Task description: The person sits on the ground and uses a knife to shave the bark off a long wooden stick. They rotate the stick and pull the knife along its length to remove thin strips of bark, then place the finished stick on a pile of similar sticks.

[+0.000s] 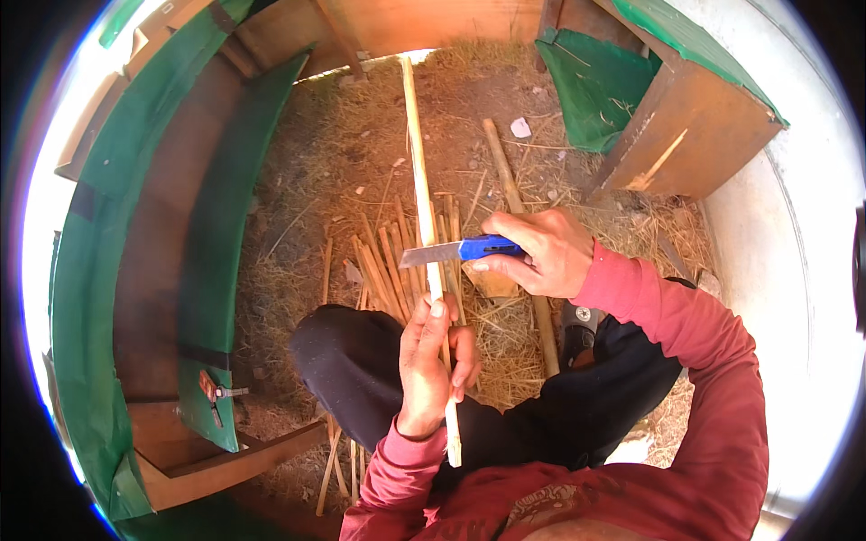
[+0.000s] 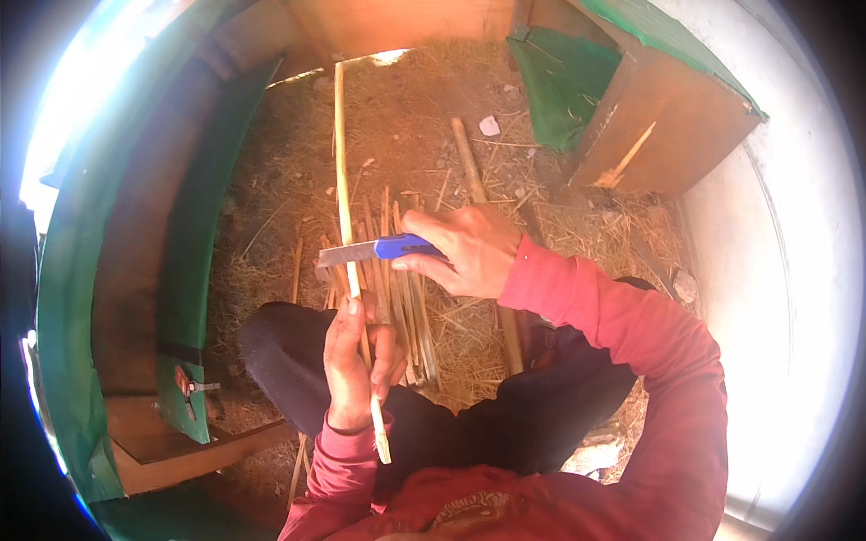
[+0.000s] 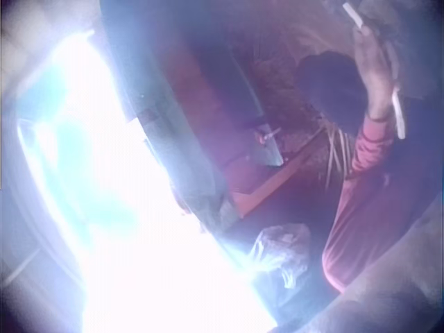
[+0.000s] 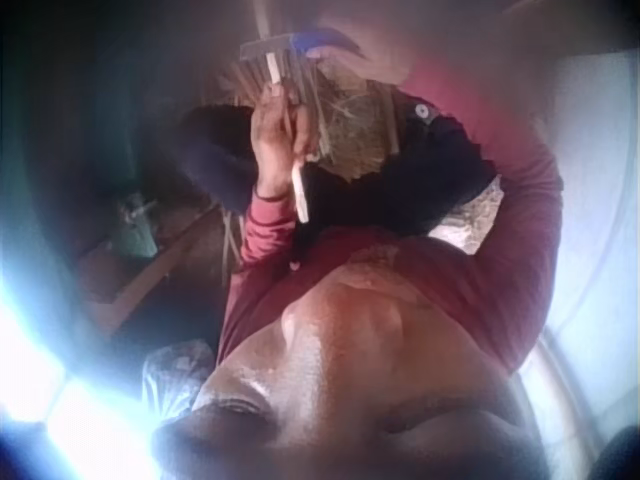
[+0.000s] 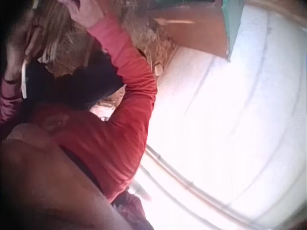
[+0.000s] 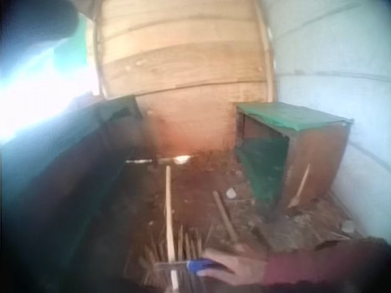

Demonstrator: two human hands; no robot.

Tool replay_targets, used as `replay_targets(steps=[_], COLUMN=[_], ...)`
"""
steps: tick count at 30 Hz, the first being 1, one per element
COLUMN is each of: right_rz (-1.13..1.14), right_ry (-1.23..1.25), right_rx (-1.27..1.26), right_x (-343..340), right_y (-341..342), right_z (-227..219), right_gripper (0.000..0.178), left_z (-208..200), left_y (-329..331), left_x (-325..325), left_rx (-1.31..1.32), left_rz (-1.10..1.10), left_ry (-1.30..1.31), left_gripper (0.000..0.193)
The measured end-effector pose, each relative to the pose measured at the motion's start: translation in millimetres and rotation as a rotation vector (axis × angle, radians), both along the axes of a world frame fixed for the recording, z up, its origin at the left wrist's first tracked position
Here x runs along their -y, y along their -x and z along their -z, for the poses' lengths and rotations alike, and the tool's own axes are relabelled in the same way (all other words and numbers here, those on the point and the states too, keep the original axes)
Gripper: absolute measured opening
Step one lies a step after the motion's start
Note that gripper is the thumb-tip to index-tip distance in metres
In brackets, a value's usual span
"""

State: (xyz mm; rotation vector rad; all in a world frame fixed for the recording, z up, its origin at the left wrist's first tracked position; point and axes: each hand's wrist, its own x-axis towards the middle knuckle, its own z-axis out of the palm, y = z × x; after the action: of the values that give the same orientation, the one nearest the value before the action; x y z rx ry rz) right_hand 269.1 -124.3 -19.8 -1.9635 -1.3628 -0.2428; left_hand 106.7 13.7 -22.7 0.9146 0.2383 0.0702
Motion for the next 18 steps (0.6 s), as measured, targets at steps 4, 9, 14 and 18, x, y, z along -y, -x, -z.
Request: replay_targets(steps=[4,9,14,18], right_rz=[0.014,0.053,0.063,0.482], right_ry=[0.163,0.396,0.164,0.278], right_rx=[-0.034,0.138,0.364,0.334], right_x=[3.8,2.2,1.5,12.4], right_y=[1.7,5.2,-21.6,-80.5], right_z=[-11.1,-30.2,9.3,6.3], right_gripper=[0.035,0.035,0.04,0.043], left_z=[-0.1,0.5,-0.5,-5.9], left_y=[-2.2,1.0,-3.0,-7.7], left_x=[1.7,2.3,3.0,-2.0], left_rx=[-0.038,-0.047,-0.21,-0.107], left_rz=[0.011,0.042,0.092,0.243], left_ry=[0.048,-0.077,0.056,0.236], left_gripper=[0.029,0.032,0.033,0.033])
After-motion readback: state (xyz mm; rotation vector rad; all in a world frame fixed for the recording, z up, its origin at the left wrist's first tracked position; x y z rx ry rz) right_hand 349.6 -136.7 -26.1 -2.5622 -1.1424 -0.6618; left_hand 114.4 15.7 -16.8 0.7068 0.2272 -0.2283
